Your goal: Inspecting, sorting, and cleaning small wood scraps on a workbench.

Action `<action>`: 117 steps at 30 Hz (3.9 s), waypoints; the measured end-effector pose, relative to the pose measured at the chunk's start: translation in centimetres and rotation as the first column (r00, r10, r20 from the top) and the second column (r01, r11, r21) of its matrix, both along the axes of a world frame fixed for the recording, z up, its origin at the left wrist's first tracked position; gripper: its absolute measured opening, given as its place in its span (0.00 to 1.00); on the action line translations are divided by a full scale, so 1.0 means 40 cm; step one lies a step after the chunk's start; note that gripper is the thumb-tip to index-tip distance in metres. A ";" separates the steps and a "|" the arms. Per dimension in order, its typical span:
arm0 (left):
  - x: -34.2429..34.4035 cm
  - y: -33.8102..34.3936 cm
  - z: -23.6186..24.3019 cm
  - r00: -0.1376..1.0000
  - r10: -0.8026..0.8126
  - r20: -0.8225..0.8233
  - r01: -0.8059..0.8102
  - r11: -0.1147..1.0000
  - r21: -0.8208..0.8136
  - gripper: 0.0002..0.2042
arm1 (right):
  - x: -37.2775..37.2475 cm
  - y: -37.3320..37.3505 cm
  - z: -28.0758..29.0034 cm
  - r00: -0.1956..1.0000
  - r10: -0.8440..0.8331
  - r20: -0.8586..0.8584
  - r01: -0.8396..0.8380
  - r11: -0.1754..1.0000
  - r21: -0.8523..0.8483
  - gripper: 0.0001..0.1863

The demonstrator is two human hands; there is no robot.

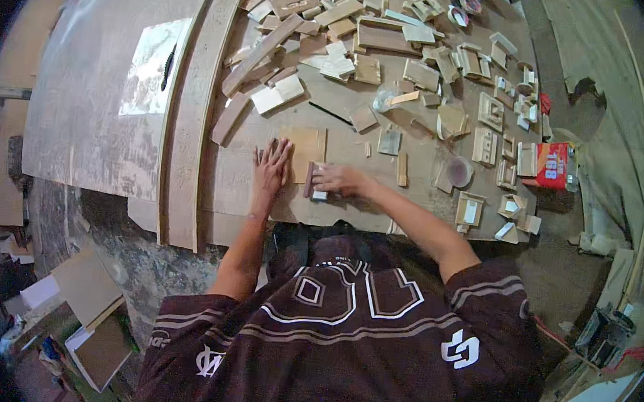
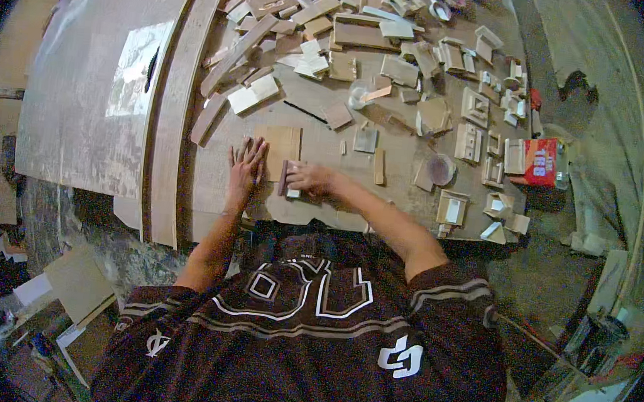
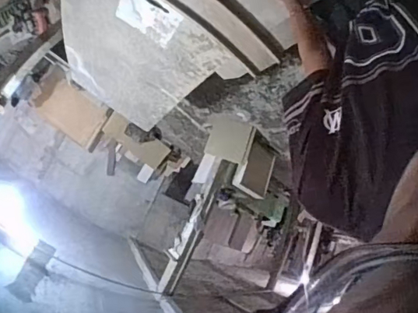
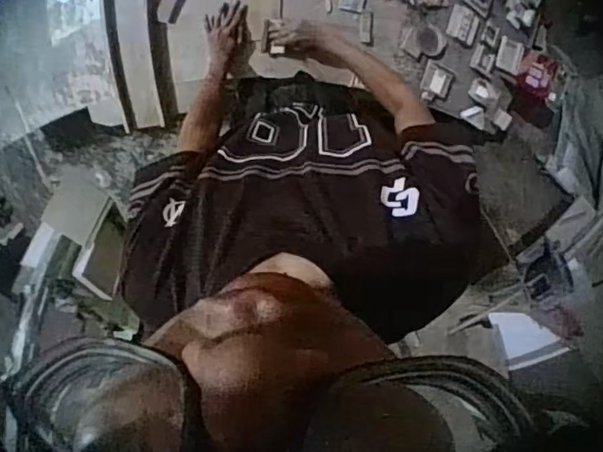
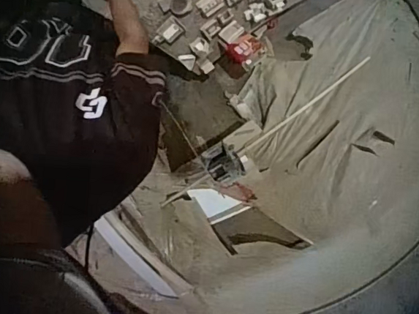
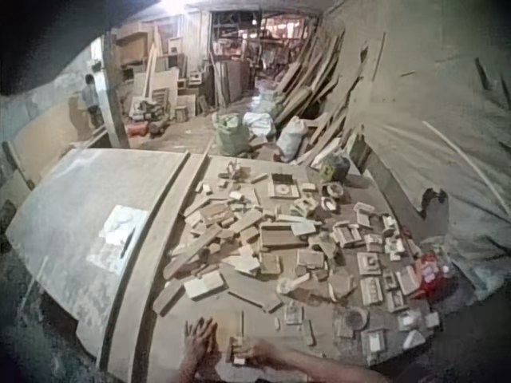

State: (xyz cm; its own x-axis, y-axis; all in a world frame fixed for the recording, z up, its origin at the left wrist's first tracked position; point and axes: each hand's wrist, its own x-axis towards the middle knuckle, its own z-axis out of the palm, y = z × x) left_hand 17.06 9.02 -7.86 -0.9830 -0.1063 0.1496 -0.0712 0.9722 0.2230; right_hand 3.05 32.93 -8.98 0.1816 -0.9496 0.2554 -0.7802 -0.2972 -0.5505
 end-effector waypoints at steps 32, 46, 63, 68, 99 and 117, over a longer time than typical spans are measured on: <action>-0.004 0.004 0.029 1.000 0.015 -0.015 -0.012 0.990 0.139 0.25 | 0.002 0.082 0.167 0.499 -0.854 0.144 0.792 0.517 0.325 0.14; 0.007 -0.002 0.005 0.997 -0.006 -0.070 0.015 0.993 0.120 0.27 | 0.230 0.146 0.134 0.829 -0.560 0.013 0.500 0.749 0.435 0.13; -0.024 0.052 0.067 0.828 0.533 0.177 -0.556 0.821 0.129 0.12 | 0.197 0.216 0.117 -0.197 -0.933 0.302 0.882 -0.033 0.471 0.09; -0.051 0.045 0.109 0.787 0.547 0.285 -0.602 0.782 0.160 0.11 | 0.119 0.271 0.015 -0.159 -0.954 0.255 0.893 -0.029 0.449 0.12; -0.093 0.041 0.242 0.897 0.299 0.326 -0.293 -0.152 0.944 0.20 | 0.090 0.099 0.453 -0.132 -0.910 0.392 0.949 -0.002 0.314 0.09; -0.111 0.041 0.378 0.932 0.146 0.331 -0.326 -0.056 0.944 0.10 | 0.093 0.109 0.426 0.468 -0.849 0.245 0.847 0.510 0.151 0.27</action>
